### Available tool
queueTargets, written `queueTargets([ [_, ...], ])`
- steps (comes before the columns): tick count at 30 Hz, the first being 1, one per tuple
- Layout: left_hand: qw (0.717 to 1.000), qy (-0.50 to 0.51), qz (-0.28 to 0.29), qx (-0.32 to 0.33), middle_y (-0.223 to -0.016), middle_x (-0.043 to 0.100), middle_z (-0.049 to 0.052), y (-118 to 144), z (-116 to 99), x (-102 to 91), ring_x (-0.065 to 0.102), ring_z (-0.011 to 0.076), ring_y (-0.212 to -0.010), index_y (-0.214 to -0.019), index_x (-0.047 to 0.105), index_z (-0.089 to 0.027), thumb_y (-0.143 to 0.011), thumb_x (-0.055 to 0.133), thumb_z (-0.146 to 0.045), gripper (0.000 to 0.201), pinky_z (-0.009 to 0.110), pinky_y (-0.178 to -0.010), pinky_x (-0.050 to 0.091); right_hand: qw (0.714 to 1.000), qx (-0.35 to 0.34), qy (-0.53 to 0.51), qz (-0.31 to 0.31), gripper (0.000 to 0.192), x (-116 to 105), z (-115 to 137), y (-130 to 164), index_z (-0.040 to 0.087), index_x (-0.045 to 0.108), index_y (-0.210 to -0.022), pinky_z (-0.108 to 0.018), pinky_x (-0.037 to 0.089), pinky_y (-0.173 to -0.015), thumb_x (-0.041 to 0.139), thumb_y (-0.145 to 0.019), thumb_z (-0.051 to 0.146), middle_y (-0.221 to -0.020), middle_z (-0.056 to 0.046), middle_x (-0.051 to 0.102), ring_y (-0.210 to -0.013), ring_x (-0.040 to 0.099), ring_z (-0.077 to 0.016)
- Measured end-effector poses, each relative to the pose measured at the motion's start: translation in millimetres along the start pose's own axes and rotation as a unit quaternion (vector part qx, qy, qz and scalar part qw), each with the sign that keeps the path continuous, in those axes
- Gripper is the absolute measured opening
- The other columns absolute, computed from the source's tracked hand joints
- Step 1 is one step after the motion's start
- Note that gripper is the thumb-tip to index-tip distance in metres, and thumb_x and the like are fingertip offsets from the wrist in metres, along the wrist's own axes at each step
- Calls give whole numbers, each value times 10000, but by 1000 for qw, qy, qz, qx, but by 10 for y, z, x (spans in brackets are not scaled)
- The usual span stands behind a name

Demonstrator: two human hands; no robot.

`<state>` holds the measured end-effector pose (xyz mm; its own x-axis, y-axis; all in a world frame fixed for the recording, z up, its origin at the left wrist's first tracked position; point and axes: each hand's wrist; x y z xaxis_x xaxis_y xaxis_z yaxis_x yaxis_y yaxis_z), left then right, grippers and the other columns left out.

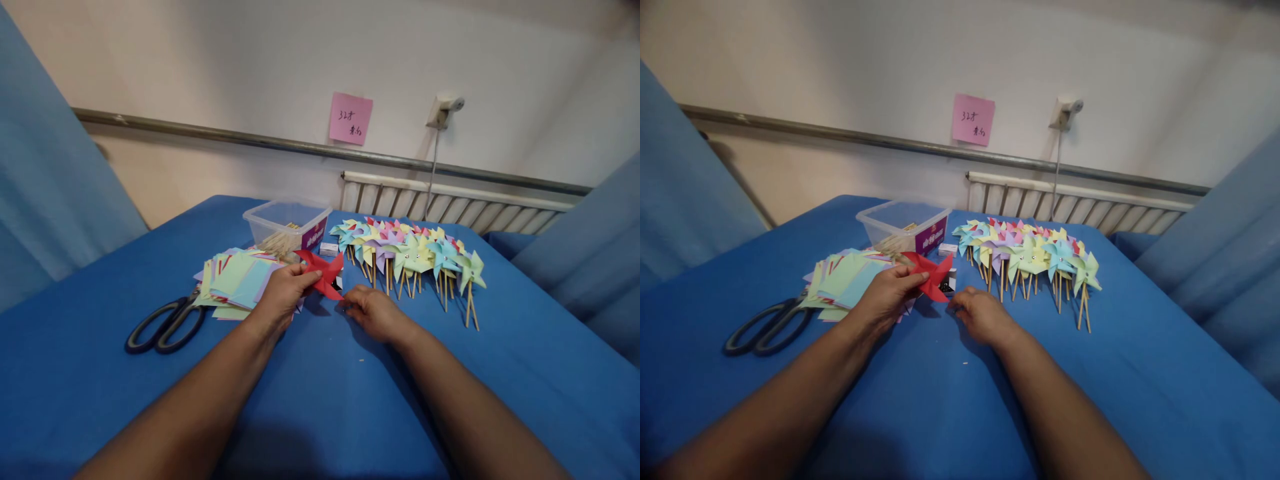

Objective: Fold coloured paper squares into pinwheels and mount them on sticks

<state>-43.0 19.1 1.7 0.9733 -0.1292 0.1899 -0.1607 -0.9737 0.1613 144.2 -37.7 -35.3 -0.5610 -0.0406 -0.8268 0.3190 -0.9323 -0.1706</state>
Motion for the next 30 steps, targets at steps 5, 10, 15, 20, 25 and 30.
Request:
queueTargets([
  [5, 1000, -8, 4, 0, -547, 628, -5, -10, 11, -5, 541, 105, -500, -612, 626, -150, -532, 799, -273, 227, 213, -492, 371, 999, -44, 15, 21, 240, 10, -13, -12, 214, 695, -999, -264, 447, -835, 535, -853, 112, -1020, -49, 637, -942, 597, -153],
  [10, 1000, -23, 0, -3, -539, 627, -5, 40, -28, 20, 521, 97, -470, -620, 628, -153, -565, 786, -263, 200, 207, -462, 346, 999, -1, 29, 28, 199, -6, 32, -27, 180, 700, -931, -246, 440, -791, 527, -851, 121, -939, -49, 673, -867, 609, -148],
  [15, 1000, -13, 6, -1, -527, 619, -3, 43, -26, 24, 529, 103, -472, -608, 621, -154, -557, 788, -254, 201, 209, -462, 358, 998, 61, 0, -11, 144, -26, 1, -34, 164, 672, -877, -227, 421, -667, 533, -842, 150, -806, -26, 682, -725, 597, -135],
  [20, 1000, -3, 9, 1, -544, 626, 2, 32, -19, 21, 551, 113, -502, -602, 618, -152, -537, 798, -264, 222, 213, -481, 381, 997, 57, -3, -48, 209, -28, -139, -33, 178, 677, -924, -234, 430, -748, 525, -815, 85, -911, -36, 670, -839, 607, -140],
  [25, 1000, -18, 1, 0, -469, 564, -27, 59, -48, 33, 471, 86, -424, -572, 586, -169, -566, 781, -259, 215, 209, -432, 315, 999, 44, 6, -23, 219, 5, -107, -46, 188, 673, -978, -237, 428, -739, 577, -801, 102, -925, -33, 656, -803, 594, -134],
  [30, 1000, -28, 0, -3, -435, 532, -37, 75, -55, 42, 435, 84, -396, -569, 580, -175, -569, 777, -261, 215, 214, -414, 285, 996, 63, 64, -25, 148, 18, 5, -75, 192, 668, -916, -233, 406, -711, 557, -831, 144, -903, -29, 656, -805, 593, -141],
])
Point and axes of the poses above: each hand's wrist, its own y-axis away from the middle knuckle, its own x-axis out of the palm, z = x × y
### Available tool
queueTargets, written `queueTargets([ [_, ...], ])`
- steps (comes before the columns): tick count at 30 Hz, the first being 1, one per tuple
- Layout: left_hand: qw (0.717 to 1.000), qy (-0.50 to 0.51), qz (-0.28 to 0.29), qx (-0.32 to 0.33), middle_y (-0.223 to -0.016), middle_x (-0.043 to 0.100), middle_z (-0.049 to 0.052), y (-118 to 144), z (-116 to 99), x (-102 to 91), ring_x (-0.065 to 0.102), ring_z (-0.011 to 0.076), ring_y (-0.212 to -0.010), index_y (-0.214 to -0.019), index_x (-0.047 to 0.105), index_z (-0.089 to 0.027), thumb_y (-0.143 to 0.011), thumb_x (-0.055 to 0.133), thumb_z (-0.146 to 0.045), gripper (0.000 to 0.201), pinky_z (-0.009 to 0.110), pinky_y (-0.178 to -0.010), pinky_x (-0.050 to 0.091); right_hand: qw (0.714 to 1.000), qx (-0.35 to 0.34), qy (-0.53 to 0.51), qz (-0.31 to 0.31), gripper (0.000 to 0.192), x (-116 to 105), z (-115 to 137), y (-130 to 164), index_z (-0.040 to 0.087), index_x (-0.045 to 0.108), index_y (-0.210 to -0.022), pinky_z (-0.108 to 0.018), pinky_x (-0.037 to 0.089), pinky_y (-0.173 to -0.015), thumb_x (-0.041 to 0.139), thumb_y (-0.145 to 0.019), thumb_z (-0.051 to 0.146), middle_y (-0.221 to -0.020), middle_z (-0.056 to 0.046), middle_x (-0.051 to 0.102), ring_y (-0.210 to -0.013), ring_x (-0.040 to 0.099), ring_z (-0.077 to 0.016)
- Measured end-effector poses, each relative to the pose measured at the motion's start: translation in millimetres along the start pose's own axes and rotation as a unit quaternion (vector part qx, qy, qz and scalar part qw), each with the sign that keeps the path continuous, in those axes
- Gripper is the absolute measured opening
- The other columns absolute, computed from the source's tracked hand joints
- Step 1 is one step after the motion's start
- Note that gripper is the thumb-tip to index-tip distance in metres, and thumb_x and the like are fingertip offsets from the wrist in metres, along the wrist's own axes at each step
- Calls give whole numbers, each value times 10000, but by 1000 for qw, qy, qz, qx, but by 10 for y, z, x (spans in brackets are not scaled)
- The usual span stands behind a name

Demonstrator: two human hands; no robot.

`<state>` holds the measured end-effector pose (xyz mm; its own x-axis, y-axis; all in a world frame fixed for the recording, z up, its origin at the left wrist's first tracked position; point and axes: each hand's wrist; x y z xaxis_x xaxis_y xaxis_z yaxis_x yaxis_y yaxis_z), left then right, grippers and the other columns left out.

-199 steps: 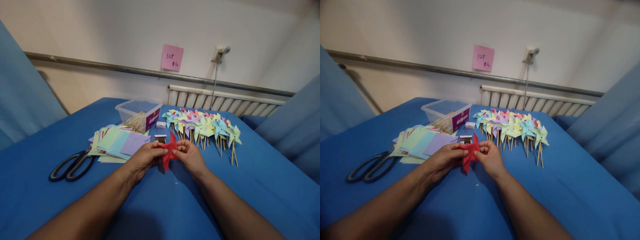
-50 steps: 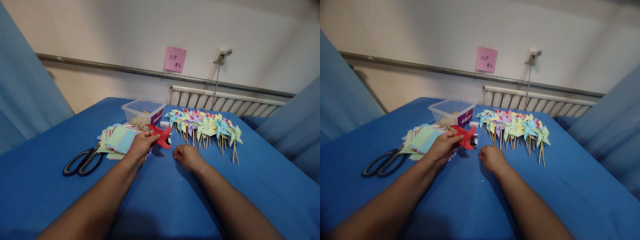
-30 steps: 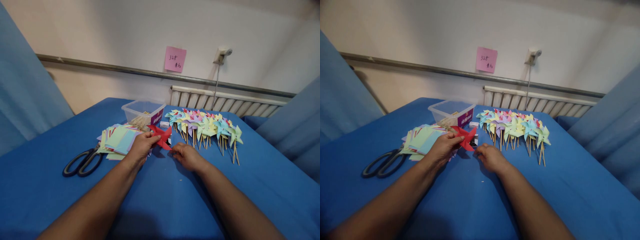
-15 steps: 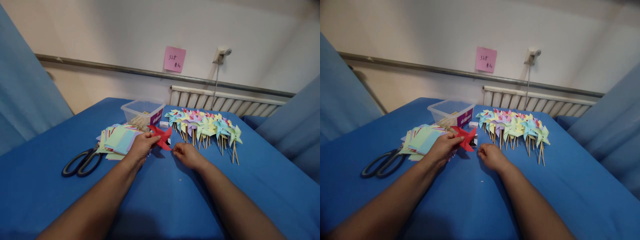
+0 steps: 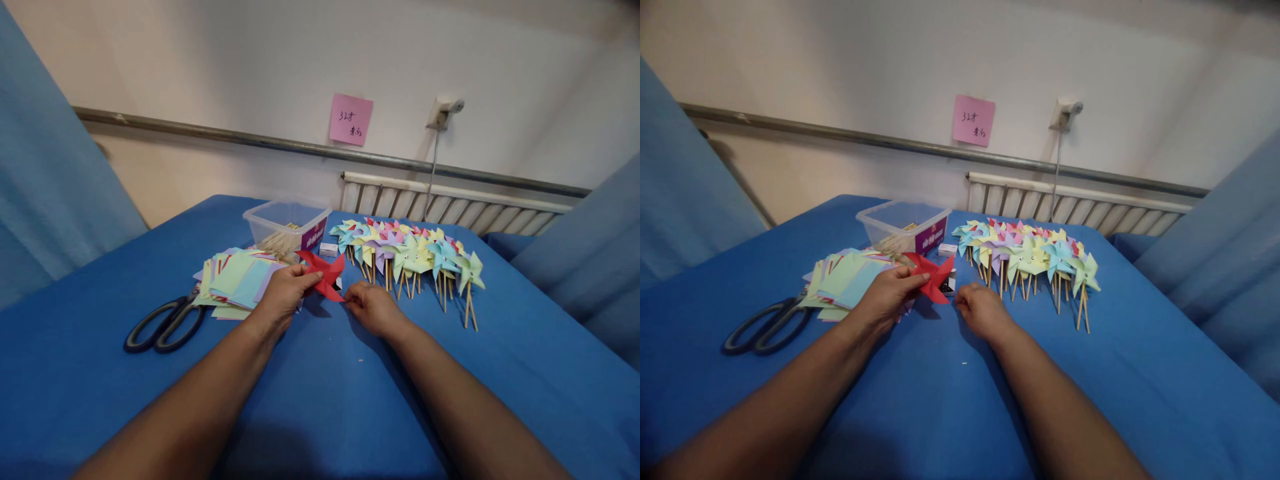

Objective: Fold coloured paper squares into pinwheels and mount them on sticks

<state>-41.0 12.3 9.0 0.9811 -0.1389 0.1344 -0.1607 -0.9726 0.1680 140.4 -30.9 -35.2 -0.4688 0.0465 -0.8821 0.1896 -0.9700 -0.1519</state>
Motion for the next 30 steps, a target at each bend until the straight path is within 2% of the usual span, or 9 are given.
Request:
queueTargets([
  [9, 1000, -10, 3, 1, -506, 594, -8, -17, 14, -8, 465, 84, -422, -613, 618, -154, -563, 783, -277, 212, 205, -415, 309, 996, 0, 84, 36, 211, -63, 86, 17, 200, 676, -907, -254, 412, -734, 466, -881, 198, -929, -53, 671, -852, 616, -176],
  [16, 1000, -28, 5, 0, -463, 564, -25, -30, 25, -15, 409, 70, -382, -640, 639, -153, -589, 769, -287, 194, 204, -393, 255, 985, 27, 163, 50, 251, -59, 169, 33, 194, 692, -914, -291, 436, -683, 451, -907, 263, -939, -97, 677, -806, 640, -213],
  [22, 1000, -12, 5, 9, -541, 626, 12, -79, 72, -36, 507, 103, -452, -642, 650, -139, -556, 786, -293, 222, 210, -431, 329, 980, 42, 191, 28, 265, -13, 189, 35, 165, 689, -918, -318, 444, -666, 444, -913, 265, -917, -124, 678, -801, 653, -244],
  [30, 1000, 15, 17, 3, -626, 682, 52, -82, 101, -42, 612, 156, -558, -681, 679, -132, -544, 792, -276, 229, 245, -514, 435, 984, 44, 168, 30, 253, 2, 161, 32, 178, 698, -894, -312, 437, -660, 451, -901, 235, -903, -117, 680, -783, 653, -240],
])
Point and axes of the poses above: each hand's wrist, its own y-axis away from the middle knuckle, its own x-axis out of the palm, z = x × y
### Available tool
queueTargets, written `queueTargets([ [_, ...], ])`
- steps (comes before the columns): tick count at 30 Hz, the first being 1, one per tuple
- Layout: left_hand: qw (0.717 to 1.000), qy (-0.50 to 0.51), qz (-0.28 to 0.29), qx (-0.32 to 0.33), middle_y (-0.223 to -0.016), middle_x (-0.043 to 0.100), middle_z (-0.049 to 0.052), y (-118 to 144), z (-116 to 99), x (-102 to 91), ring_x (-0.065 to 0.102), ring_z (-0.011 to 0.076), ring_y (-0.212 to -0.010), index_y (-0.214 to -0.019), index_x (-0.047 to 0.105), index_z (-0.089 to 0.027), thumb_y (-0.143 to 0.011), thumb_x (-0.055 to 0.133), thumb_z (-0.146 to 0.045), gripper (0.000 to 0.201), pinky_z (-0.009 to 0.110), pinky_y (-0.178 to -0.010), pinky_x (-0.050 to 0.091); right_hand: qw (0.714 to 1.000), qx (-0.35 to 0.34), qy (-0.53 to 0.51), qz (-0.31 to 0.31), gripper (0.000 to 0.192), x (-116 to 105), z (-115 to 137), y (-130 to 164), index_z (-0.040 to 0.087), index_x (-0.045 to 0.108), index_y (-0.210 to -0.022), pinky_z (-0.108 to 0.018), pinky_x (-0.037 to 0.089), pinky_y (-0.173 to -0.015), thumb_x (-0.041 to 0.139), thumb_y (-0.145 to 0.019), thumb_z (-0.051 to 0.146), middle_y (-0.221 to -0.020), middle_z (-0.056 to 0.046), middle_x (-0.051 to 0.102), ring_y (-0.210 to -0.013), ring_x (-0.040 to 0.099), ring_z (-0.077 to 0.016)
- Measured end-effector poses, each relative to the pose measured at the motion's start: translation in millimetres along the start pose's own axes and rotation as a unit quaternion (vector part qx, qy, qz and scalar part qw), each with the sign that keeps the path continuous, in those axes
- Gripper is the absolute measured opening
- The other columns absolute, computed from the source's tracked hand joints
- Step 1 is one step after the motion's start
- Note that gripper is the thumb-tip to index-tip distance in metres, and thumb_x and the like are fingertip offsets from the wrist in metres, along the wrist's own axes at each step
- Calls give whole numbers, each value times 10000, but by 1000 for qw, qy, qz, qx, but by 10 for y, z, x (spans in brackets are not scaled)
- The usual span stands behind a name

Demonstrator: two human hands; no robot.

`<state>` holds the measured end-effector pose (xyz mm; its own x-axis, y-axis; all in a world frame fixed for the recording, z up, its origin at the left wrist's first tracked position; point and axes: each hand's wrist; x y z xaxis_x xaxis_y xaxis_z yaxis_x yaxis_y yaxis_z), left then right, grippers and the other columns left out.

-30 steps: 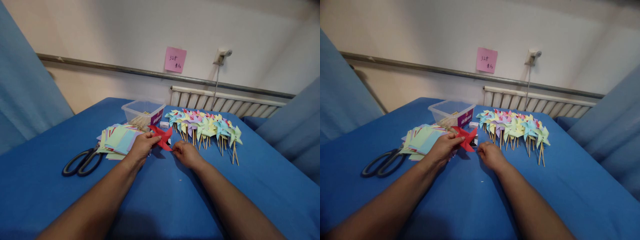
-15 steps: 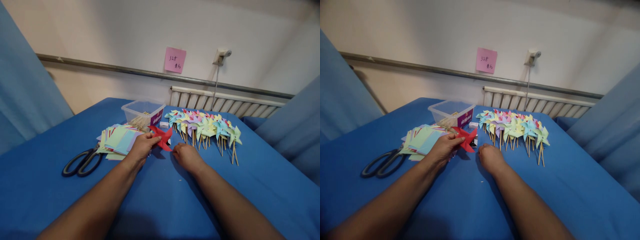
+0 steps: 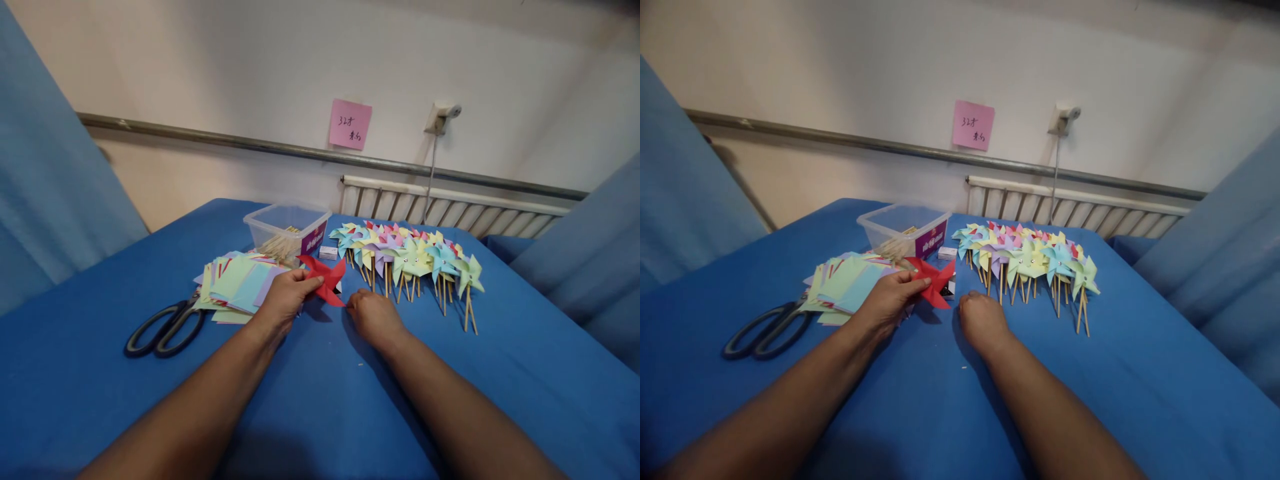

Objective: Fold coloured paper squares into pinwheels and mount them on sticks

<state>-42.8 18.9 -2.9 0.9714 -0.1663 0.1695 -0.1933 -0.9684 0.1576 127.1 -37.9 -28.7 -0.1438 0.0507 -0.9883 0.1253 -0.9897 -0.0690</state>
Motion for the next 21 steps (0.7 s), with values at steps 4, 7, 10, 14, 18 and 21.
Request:
queueTargets([
  [4, 1000, 6, 0, 10, -653, 685, 56, -12, 9, -15, 617, 159, -590, -684, 666, -129, -543, 794, -288, 248, 247, -545, 452, 998, 24, -42, -27, 209, -65, -32, 15, 188, 696, -909, -299, 447, -700, 491, -881, 222, -928, -95, 695, -830, 657, -231],
  [7, 999, -23, -5, 32, -602, 649, 30, -4, 20, -16, 575, 142, -547, -653, 640, -139, -555, 790, -320, 255, 237, -513, 421, 981, 30, -145, -122, 184, -145, -22, 70, 190, 687, -923, -282, 459, -765, 509, -882, 216, -937, -71, 707, -872, 654, -202],
  [10, 996, -56, -8, 63, -596, 628, 9, 36, 38, 24, 533, 121, -536, -625, 621, -148, -571, 778, -347, 259, 224, -507, 393, 941, -8, -262, -215, 164, -184, 61, 143, 200, 680, -920, -247, 472, -762, 525, -895, 249, -886, -40, 714, -816, 653, -154],
  [14, 991, -98, -10, 91, -576, 600, -12, 115, 64, 122, 495, 109, -538, -599, 611, -154, -578, 766, -357, 256, 214, -515, 369, 899, -33, -347, -266, 146, -157, 193, 191, 207, 684, -880, -234, 484, -708, 549, -887, 260, -809, -20, 705, -734, 648, -136],
  [18, 987, -117, 11, 108, -575, 582, -24, 173, 66, 185, 481, 106, -549, -594, 611, -151, -596, 752, -368, 258, 213, -532, 368, 886, -12, -365, -285, 126, -112, 202, 162, 211, 691, -837, -251, 492, -670, 573, -863, 248, -773, -13, 698, -701, 646, -144],
  [21, 987, -121, 19, 109, -592, 585, -23, 199, 55, 196, 481, 106, -568, -606, 619, -147, -614, 740, -364, 249, 213, -542, 371, 879, -1, -371, -300, 112, -97, 168, 139, 208, 695, -824, -261, 492, -653, 587, -847, 229, -776, -14, 700, -684, 644, -149],
])
Point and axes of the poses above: each hand's wrist, its own y-axis away from the middle knuckle, its own x-axis out of the palm, z = x × y
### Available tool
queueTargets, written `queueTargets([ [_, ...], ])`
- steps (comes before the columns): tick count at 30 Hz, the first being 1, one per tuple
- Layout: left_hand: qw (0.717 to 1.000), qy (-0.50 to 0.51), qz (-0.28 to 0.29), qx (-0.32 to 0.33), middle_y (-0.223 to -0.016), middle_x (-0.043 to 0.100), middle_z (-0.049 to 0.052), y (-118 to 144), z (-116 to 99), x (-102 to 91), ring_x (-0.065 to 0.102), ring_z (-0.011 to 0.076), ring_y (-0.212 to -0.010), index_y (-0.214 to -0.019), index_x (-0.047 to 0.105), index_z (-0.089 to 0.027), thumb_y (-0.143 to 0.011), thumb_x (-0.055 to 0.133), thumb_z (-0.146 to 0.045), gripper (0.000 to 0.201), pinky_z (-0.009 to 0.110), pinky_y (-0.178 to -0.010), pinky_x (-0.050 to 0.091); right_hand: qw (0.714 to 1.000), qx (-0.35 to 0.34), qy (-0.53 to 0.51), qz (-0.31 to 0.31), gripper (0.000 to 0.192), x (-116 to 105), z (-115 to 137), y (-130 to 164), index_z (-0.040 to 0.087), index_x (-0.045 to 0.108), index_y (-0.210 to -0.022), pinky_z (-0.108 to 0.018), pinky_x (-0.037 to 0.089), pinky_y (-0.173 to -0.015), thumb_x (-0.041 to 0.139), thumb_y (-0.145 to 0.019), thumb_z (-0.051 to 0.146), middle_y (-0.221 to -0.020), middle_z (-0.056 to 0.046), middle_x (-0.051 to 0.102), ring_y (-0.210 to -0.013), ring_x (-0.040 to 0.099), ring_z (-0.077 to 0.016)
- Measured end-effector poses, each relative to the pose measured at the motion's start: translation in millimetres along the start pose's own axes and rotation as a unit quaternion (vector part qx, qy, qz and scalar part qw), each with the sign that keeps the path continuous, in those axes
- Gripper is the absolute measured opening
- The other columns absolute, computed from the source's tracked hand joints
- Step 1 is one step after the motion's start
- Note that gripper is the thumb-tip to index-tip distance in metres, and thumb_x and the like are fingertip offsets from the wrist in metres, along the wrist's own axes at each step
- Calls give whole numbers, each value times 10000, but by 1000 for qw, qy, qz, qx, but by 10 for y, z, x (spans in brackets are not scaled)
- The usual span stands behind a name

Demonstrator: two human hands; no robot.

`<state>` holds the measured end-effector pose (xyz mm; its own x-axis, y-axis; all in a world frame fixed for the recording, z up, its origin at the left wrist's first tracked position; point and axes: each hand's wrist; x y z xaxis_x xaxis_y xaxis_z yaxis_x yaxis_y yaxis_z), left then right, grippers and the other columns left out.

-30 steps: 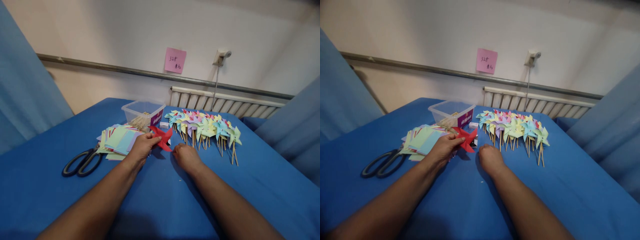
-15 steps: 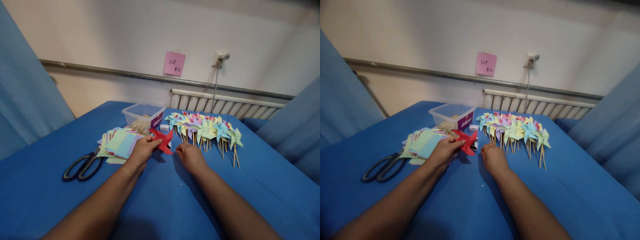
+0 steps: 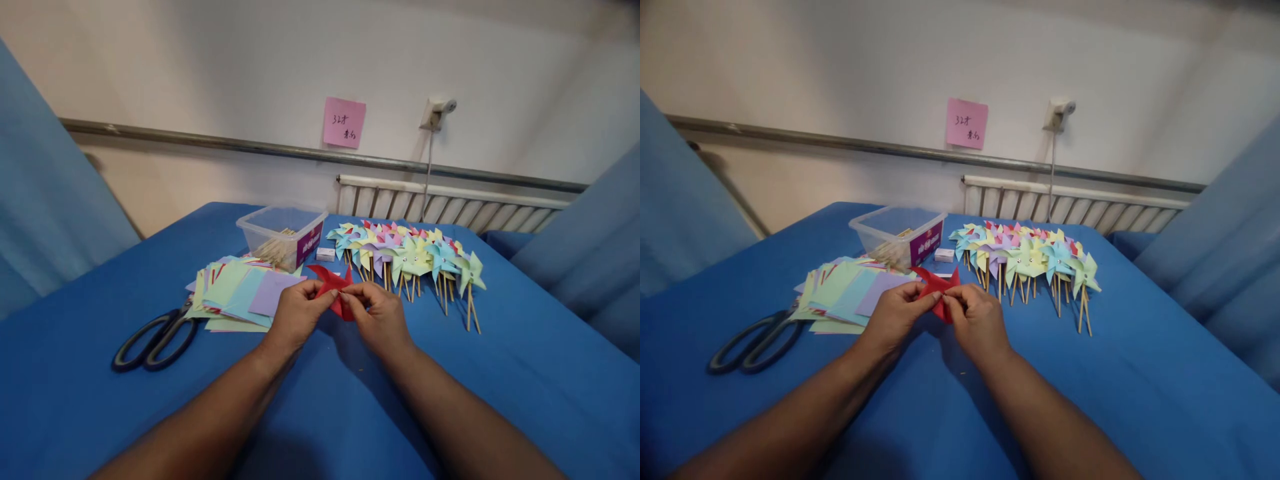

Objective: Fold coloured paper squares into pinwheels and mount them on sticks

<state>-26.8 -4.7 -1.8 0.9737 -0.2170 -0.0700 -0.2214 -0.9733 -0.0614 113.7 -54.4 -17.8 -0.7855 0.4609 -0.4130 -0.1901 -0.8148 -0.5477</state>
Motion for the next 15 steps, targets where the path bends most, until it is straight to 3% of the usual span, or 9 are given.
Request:
queueTargets([
  [15, 1000, 18, 7, -15, -570, 573, -28, 49, -97, -6, 461, 92, -541, -600, 659, -145, -580, 768, -339, 224, 207, -511, 348, 1000, -22, 12, -14, 101, -32, 17, -7, 205, 692, -803, -263, 483, -652, 599, -841, 195, -753, -10, 697, -675, 638, -147],
])
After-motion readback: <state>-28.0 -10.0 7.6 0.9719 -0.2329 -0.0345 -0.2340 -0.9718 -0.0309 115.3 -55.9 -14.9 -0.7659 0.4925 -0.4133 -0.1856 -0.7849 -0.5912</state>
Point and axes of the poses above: each hand's wrist, its own y-axis away from the middle knuckle, its own x-axis out of the palm, z = x × y
